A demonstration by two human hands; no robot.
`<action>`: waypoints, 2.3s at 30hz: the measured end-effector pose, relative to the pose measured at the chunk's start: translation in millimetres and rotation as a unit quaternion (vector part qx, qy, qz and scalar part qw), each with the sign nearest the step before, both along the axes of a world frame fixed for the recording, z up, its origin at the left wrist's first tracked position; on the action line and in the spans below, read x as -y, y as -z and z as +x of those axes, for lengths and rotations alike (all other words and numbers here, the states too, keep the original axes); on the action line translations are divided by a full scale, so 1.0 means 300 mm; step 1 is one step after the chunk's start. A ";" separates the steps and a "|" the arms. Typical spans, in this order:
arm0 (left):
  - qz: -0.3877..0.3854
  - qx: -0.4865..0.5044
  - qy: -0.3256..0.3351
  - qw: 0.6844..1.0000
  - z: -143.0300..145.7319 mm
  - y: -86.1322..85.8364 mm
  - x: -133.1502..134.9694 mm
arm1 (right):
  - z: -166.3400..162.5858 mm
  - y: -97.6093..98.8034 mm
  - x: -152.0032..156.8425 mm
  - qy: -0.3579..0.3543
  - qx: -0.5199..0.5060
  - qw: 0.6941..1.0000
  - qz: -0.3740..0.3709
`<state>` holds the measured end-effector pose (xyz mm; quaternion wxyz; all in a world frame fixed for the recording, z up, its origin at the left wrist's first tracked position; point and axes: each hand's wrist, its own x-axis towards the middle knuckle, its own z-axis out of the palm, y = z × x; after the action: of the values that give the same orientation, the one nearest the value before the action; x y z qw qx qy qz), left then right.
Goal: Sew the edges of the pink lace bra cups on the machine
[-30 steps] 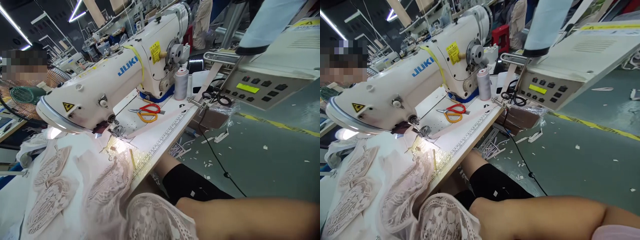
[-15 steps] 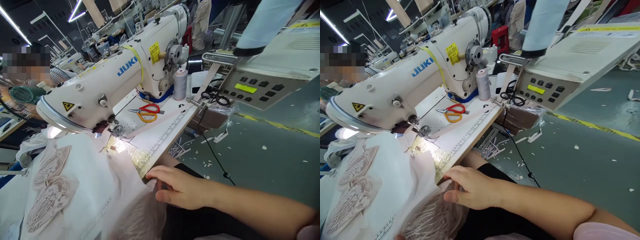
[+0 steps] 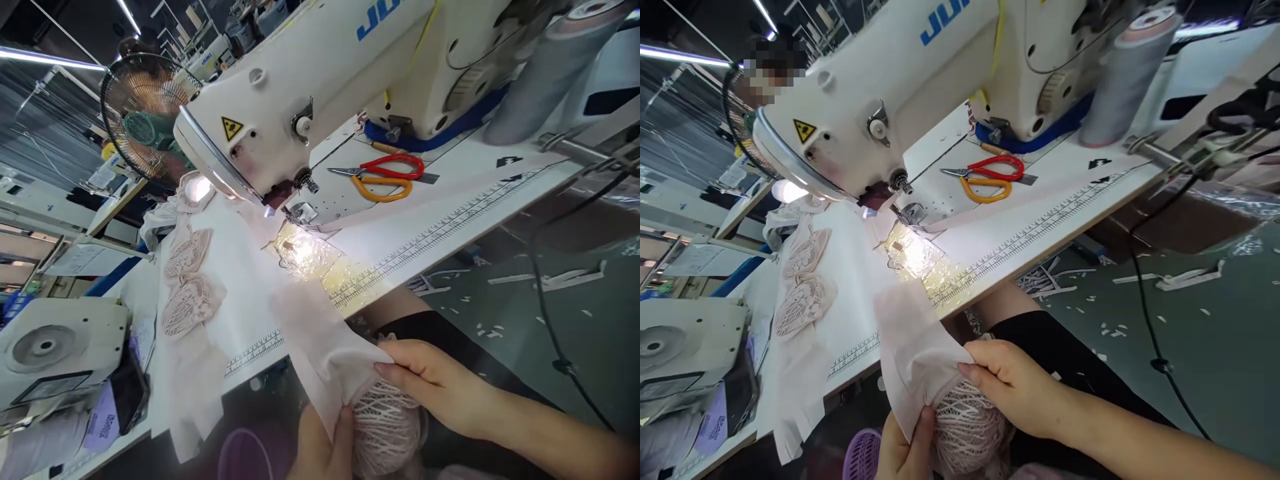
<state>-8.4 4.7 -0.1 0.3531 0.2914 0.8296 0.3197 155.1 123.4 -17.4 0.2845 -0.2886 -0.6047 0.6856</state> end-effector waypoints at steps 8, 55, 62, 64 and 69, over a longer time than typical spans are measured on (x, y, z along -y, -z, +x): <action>-0.042 0.037 0.098 0.994 -0.022 -0.010 -0.045 | -0.026 0.022 0.010 -0.051 0.054 0.994 0.078; 0.093 0.119 0.172 0.973 -0.054 -0.008 -0.106 | -0.022 -0.025 -0.067 -0.085 0.126 0.972 0.178; 0.091 0.090 0.214 0.968 -0.068 -0.004 -0.143 | -0.047 -0.001 -0.052 -0.064 0.140 0.969 0.195; 0.091 0.087 0.205 0.971 -0.066 0.002 -0.145 | -0.050 0.001 -0.059 -0.062 0.142 0.968 0.197; 0.112 0.140 0.129 0.975 -0.050 0.027 -0.138 | -0.045 -0.003 -0.080 -0.008 0.134 0.962 0.238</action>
<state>-23.4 46.0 -8.2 0.4692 0.3855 0.6863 0.4002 141.7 147.5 -16.5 0.2555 -0.2970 -0.7855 0.4790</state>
